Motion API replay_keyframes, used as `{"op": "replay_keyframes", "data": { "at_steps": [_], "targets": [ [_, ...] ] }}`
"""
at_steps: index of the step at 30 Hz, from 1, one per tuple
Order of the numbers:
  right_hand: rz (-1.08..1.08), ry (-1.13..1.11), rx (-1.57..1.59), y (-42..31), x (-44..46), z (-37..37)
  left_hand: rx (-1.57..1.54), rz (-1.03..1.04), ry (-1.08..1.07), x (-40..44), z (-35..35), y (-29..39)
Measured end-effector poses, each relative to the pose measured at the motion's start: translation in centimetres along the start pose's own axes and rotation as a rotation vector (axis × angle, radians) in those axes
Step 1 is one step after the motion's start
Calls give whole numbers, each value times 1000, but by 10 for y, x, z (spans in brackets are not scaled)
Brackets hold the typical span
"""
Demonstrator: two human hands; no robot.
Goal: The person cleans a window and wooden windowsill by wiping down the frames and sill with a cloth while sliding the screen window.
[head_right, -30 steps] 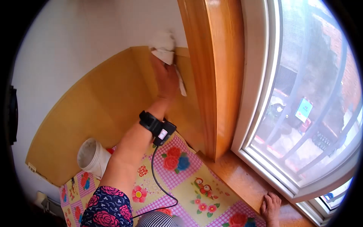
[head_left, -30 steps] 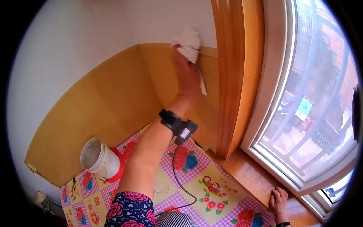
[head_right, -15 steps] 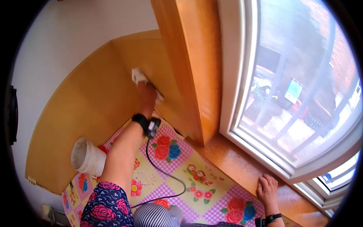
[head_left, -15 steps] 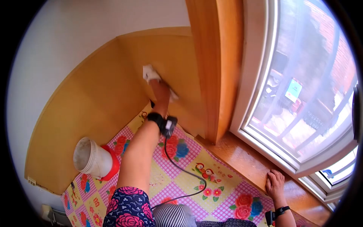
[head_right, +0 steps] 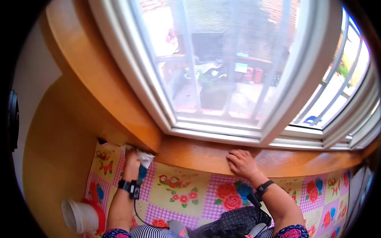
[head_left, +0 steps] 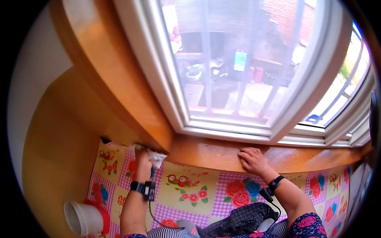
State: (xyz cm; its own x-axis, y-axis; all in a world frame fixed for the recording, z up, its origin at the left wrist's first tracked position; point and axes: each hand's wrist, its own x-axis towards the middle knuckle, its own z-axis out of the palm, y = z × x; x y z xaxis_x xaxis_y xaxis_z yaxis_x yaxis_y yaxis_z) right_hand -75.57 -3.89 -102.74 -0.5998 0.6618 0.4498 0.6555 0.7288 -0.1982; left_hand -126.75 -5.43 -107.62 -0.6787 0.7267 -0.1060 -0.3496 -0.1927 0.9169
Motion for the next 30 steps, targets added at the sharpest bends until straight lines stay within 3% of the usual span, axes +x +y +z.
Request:
{"op": "replay_keyframes", "data": {
  "at_steps": [3, 6, 8, 9, 10, 12, 14, 15, 16, 19, 20, 22, 25, 30],
  "targets": [
    [15, 0, 14, 0, -1, 0, 82, 1, 49, -53, 29, 11],
    [7, -3, 23, 3, -3, 2, 532, 88, 101, -81, 31, -19],
    [7, 6, 22, 3, -4, 3, 582, 10, 5, -99, 36, -18],
    [6, 6, 23, 4, -4, 2, 558, -112, -84, -126, 57, 0],
    [2, 4, 27, 4, -4, 3, 657, 14, -170, -134, 60, -11],
    [10, 8, 27, 3, -4, 3, 706, 16, -498, -135, 62, -21],
    [8, 9, 36, 3, -3, 3, 830, -158, -800, -148, 102, 25],
    [3, 7, 42, 4, -3, 3, 793, 58, -741, -144, 104, 12],
    [-3, 3, 50, 5, -4, 2, 743, 128, -693, -148, 122, 31],
    [9, 8, 27, 4, -5, 3, 1040, 852, -547, -127, 135, 47],
    [8, 8, 30, 4, -5, 4, 1140, 964, -551, -118, 131, 42],
    [9, 8, 29, 4, -4, 3, 1428, 1016, -572, -94, 107, 14],
    [15, -8, 42, 5, -4, 3, 1533, 1024, -561, -106, 100, -18],
    [22, -3, 37, 3, -4, 2, 1240, 822, -691, -88, 120, -40]
  ]
}}
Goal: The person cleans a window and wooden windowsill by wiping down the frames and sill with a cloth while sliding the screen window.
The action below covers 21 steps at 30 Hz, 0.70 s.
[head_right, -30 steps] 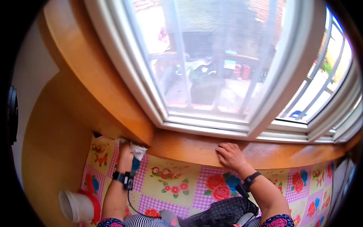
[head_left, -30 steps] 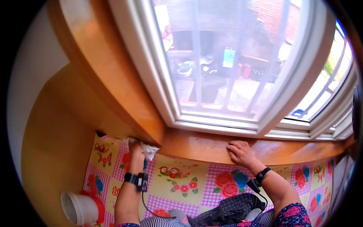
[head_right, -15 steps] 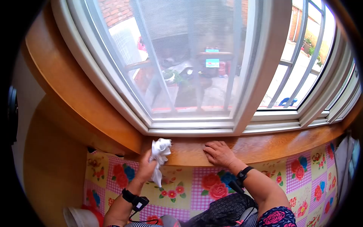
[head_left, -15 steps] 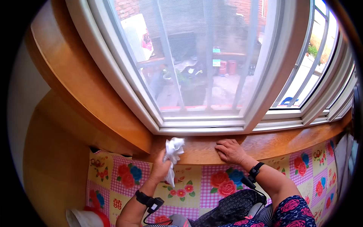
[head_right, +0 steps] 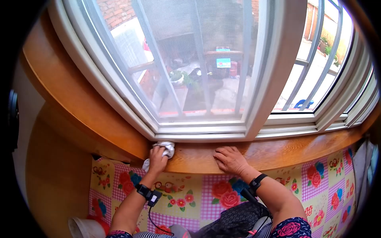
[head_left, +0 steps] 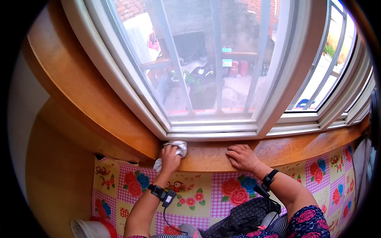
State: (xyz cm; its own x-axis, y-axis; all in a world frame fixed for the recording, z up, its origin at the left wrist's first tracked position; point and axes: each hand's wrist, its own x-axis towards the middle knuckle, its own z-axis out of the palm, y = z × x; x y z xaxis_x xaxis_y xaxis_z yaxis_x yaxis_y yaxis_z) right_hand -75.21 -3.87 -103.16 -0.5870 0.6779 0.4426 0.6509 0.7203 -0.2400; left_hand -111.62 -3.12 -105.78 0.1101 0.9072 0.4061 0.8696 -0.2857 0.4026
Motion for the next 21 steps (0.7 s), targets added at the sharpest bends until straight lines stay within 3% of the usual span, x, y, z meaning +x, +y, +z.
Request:
{"op": "replay_keyframes", "data": {
  "at_steps": [2, 4, 6, 11, 14, 17, 21],
  "targets": [
    [-3, 2, 1, 1, 1, 0, 25, 7, -33, 4, 9, 19],
    [0, 4, 3, 2, 0, 2, -134, 234, -96, 6, 11, 38],
    [-5, 7, -3, 2, -1, 2, -90, 381, -173, -1, 5, 70],
    [-5, 5, 9, 4, -1, 4, -19, 381, -175, 1, -4, 71],
    [1, -15, 15, 4, -2, 3, 116, 217, -139, 4, -12, 36],
    [9, -22, 23, 3, -1, 1, 224, 68, 25, -5, -17, 2],
    [13, -19, 29, 2, 0, 1, 287, 89, 115, -12, -12, 3]
  ]
}}
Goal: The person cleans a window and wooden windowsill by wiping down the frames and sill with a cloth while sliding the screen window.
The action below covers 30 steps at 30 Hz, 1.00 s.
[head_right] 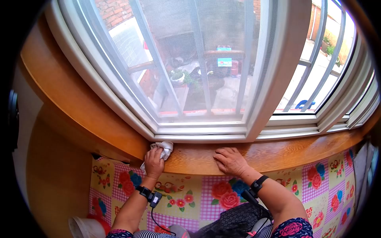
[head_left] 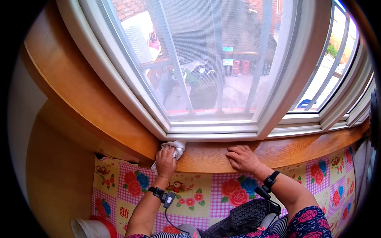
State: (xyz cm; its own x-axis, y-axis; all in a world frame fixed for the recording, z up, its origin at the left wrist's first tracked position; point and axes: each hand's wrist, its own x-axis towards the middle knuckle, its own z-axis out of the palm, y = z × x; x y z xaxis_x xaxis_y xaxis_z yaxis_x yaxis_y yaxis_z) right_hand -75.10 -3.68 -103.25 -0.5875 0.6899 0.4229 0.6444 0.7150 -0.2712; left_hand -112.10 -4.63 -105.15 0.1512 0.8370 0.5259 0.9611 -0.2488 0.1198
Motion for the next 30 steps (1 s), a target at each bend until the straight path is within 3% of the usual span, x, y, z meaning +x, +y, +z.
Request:
{"op": "replay_keyframes", "data": {
  "at_steps": [30],
  "targets": [
    [-2, -10, -1, 2, -1, 1, 12, -1, -11, -1, 0, 0]
  ]
}}
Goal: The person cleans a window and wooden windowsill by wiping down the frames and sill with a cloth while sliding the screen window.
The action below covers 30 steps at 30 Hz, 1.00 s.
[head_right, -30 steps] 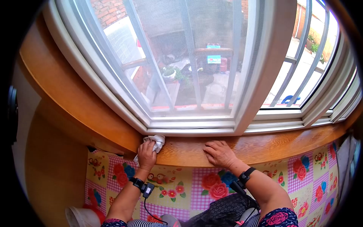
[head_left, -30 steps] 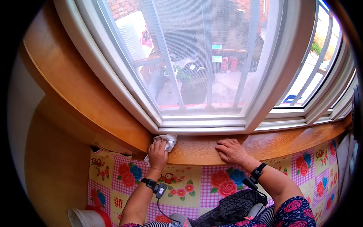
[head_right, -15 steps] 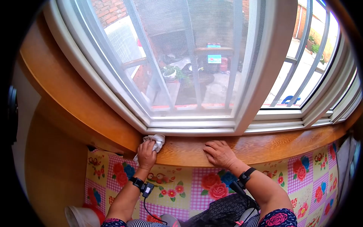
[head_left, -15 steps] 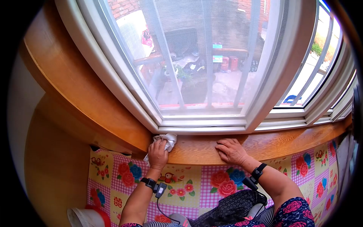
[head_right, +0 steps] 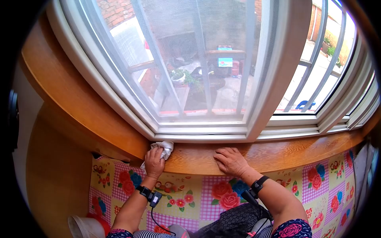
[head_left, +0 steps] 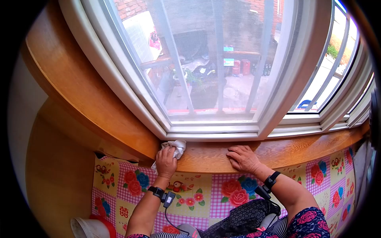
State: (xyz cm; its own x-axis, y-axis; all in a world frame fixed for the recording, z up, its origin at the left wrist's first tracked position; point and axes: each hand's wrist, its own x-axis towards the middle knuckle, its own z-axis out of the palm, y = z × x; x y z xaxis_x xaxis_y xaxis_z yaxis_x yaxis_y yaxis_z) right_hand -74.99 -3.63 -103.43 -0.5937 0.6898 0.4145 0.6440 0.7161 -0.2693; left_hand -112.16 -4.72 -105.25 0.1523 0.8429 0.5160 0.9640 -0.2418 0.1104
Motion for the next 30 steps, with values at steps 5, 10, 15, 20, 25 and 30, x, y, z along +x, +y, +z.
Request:
{"op": "replay_keyframes", "data": {
  "at_steps": [5, 10, 15, 20, 25, 30],
  "targets": [
    [3, -2, 3, -1, 0, 0, 10, -3, 0, -1, 0, 0],
    [4, -1, 11, 1, -1, 1, -5, -14, -3, 0, -1, 1],
    [1, -1, 16, 3, -2, 3, -8, -18, -6, 1, -2, 2],
    [0, 2, 18, 2, -1, 2, 1, -4, 10, 0, 2, 0],
    [-9, 29, 11, 4, -3, 7, -12, -14, 10, -1, 2, 0],
    [-25, 35, -14, 4, -4, 8, -21, 6, 9, -3, 4, -4]
  ]
}}
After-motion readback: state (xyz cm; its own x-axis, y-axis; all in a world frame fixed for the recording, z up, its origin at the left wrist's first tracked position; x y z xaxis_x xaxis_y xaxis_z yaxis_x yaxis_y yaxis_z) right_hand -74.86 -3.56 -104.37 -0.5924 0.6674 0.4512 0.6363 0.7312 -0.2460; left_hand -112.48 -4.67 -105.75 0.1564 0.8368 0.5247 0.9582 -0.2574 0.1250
